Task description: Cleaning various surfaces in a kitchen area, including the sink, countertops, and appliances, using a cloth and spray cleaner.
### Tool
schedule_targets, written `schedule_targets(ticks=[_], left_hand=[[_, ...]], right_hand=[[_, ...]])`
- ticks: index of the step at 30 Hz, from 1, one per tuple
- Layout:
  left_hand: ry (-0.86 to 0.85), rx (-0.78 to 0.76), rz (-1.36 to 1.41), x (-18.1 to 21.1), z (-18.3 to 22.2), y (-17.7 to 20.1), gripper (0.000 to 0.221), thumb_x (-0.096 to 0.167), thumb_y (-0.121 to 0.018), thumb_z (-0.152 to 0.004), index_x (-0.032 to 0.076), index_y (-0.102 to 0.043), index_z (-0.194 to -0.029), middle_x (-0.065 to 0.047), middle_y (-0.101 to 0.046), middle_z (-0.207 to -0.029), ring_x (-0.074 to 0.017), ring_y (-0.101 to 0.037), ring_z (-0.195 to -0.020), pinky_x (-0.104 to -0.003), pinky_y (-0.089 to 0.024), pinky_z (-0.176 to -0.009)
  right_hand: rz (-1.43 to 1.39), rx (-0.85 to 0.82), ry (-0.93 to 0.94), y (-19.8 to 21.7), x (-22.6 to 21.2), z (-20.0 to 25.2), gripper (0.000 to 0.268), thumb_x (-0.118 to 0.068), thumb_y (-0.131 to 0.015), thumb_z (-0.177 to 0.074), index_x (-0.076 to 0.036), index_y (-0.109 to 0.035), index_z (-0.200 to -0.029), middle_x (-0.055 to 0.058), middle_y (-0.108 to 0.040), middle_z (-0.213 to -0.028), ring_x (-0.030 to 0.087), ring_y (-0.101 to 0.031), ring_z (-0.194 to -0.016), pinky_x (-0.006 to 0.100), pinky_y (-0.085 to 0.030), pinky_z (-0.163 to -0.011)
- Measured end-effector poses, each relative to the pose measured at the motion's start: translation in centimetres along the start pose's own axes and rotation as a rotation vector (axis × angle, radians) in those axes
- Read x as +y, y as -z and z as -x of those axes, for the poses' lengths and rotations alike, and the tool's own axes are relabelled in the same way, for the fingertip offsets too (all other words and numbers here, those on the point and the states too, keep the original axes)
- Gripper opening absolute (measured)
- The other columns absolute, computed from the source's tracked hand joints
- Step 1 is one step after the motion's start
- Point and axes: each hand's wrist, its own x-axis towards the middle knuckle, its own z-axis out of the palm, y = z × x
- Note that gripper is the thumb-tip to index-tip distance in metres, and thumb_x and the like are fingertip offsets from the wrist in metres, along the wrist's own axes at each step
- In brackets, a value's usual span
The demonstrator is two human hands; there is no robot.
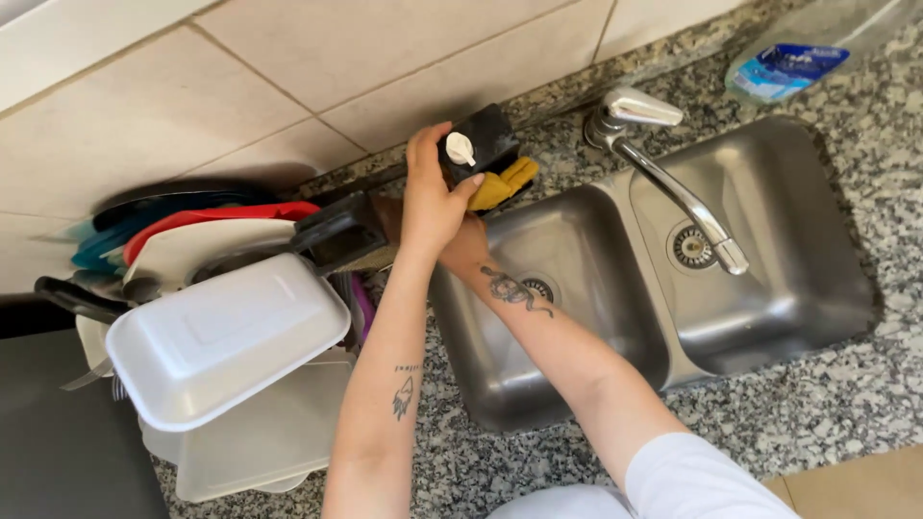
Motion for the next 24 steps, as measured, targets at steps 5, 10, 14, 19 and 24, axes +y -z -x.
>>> schedule_targets(ticks=[5, 10, 14, 19, 24], left_hand=[[-0.086, -0.008, 0.026, 1.0, 0.4, -0.1, 0.063, 0.002, -0.074, -0.082, 0.004, -0.039, -0.134, -0.017, -0.034, -0.132, -0.043, -0.039, -0.127, -0.053, -0.036, -0.103], [-0.277, -0.009, 0.049, 2.8, 0.0, 1.1, 0.062, 0.002, -0.072, -0.086, 0.006, -0.037, -0.137, -0.017, -0.034, -0.13, -0.0416, -0.036, -0.128, -0.051, -0.036, -0.104], [-0.333, 0.004, 0.055, 6.1, 0.6, 3.1, 0.055, 0.021, -0.063, -0.094, 0.009, -0.034, -0.139, -0.013, -0.036, -0.137, -0.0275, -0.037, -0.133, -0.04, -0.035, -0.112], [-0.286, 0.058, 0.274, 6.6, 1.7, 3.8, 0.055, 0.01, -0.06, -0.099, 0.011, -0.029, -0.144, -0.008, -0.027, -0.146, -0.0222, -0.032, -0.14, -0.032, -0.042, -0.115], [-0.295, 0.113, 0.243, 3.9, 2.2, 2.4, 0.053, 0.014, -0.059, -0.099, 0.011, -0.029, -0.143, -0.008, -0.029, -0.146, -0.0242, -0.037, -0.137, -0.038, -0.034, -0.118]], right_hand=[[0.014, -0.031, 0.0, 0.7, 0.7, -0.3, 0.031, -0.009, -0.05, -0.09, 0.002, -0.056, -0.119, 0.018, -0.054, -0.128, 0.033, -0.053, -0.116, 0.035, -0.045, -0.092], [0.036, -0.017, 0.016, 2.2, 1.2, -1.0, 0.031, -0.009, -0.051, -0.088, 0.003, -0.059, -0.116, 0.02, -0.053, -0.128, 0.035, -0.053, -0.116, 0.039, -0.044, -0.094], [0.038, -0.033, 0.039, 3.8, 3.3, -1.6, 0.031, -0.009, -0.051, -0.086, 0.004, -0.061, -0.113, 0.023, -0.053, -0.127, 0.038, -0.052, -0.116, 0.043, -0.042, -0.096], [0.048, -0.06, 0.08, 7.1, 8.2, -2.3, 0.032, -0.008, -0.052, -0.084, 0.005, -0.063, -0.11, 0.025, -0.053, -0.127, 0.04, -0.052, -0.116, 0.047, -0.041, -0.099], [0.101, -0.1, 0.077, 10.5, 11.9, -2.6, 0.052, -0.007, -0.053, -0.081, -0.006, -0.05, -0.132, 0.013, -0.049, -0.135, 0.034, -0.046, -0.123, 0.049, -0.036, -0.102]])
